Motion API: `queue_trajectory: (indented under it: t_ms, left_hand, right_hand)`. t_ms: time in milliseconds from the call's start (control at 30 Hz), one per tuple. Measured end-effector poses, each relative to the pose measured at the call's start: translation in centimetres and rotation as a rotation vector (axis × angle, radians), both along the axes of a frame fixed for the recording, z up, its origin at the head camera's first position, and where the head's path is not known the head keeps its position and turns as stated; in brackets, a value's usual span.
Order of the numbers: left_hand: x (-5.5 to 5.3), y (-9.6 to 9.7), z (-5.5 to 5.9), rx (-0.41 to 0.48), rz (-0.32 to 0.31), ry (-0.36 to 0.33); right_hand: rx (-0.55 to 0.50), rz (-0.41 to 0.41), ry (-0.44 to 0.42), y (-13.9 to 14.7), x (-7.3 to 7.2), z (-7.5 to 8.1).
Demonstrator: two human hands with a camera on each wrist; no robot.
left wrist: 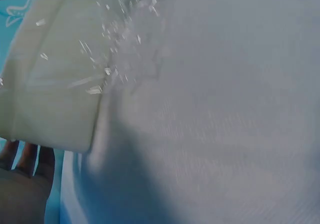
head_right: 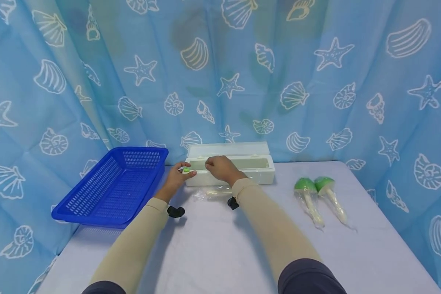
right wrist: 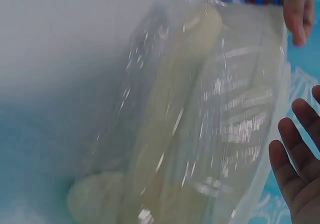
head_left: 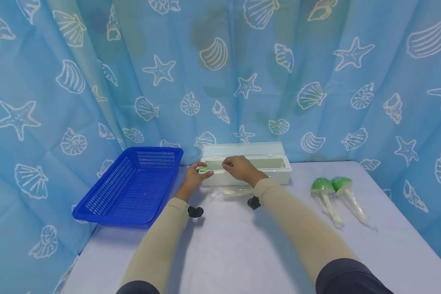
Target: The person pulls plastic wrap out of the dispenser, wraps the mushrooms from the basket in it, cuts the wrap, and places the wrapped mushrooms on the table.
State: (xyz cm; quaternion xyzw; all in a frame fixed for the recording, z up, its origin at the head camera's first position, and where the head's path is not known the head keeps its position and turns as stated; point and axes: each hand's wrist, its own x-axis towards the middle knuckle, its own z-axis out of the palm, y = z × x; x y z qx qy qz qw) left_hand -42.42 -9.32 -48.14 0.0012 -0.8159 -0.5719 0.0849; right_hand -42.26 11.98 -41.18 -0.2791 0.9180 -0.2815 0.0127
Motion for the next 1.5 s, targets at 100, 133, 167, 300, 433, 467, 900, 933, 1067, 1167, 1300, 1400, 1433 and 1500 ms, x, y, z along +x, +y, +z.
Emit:
queue_trajectory:
  t_ms: [100,133,167,300,433,467,900,933,1067,1167,1300,1400,1433,1500]
  left_hand:
    - [-0.4,0.0,-0.4,0.0,-0.027,0.034]
    - [-0.5,-0.1,-0.5,0.002,-0.04,0.045]
    - [-0.6,-0.1,-0.6,0.008,-0.053,0.055]
    - [-0.7,-0.1,-0.6,0.001,-0.061,0.084]
    - [-0.5,-0.3,-0.6,-0.087,-0.069,0.111]
    - [-0.5,-0.4,-0.6,-0.121,-0.076,0.126]
    - [-1.1,-0.9,-1.2,-0.215,-0.133,0.194]
    - [-1.1,-0.9,-1.3,-0.219,-0.131,0.188]
    - [-1.3,-1.0,-1.3,-0.228,-0.14,0.183]
    - [-1.5,-0.9,-1.3,-0.231,-0.156,0.192]
    - [-1.3,-0.8,-1.0,-0.194,-0.142,0.163]
    - [-1.1,-0.9,-0.8,-0.161,-0.121,0.143]
    - [-1.1,-1.0,-0.8,-0.157,-0.116,0.146]
    - [-1.1,-1.3,-0.7,-0.15,-0.109,0.146]
  right_hand:
    - [0.074,0.052,0.028,-1.3,0.1,0.0]
    - [0.105,0.067,0.042,-1.6,0.1,0.0]
    - [0.136,0.085,0.06,-2.0,0.2,0.0]
    - [0.282,0.133,0.166,-3.5,0.4,-0.1]
    - [0.435,0.13,0.256,-5.0,0.8,-0.6]
    - [0.465,0.123,0.268,-5.3,0.9,-0.7]
    - [0.554,0.046,0.302,-7.0,1.0,-2.1]
    - [0.56,0.046,0.304,-7.0,1.0,-2.1]
    - [0.582,0.037,0.323,-6.7,0.7,-2.1]
    - [0.592,0.027,0.346,-6.2,0.3,-2.2]
    - [0.576,0.03,0.388,-5.0,-0.2,-2.2]
    - [0.55,0.034,0.398,-3.9,-0.4,-2.1]
    - [0.545,0.036,0.399,-3.6,-0.5,-2.1]
    - [0.534,0.038,0.386,-2.9,-0.8,-2.1]
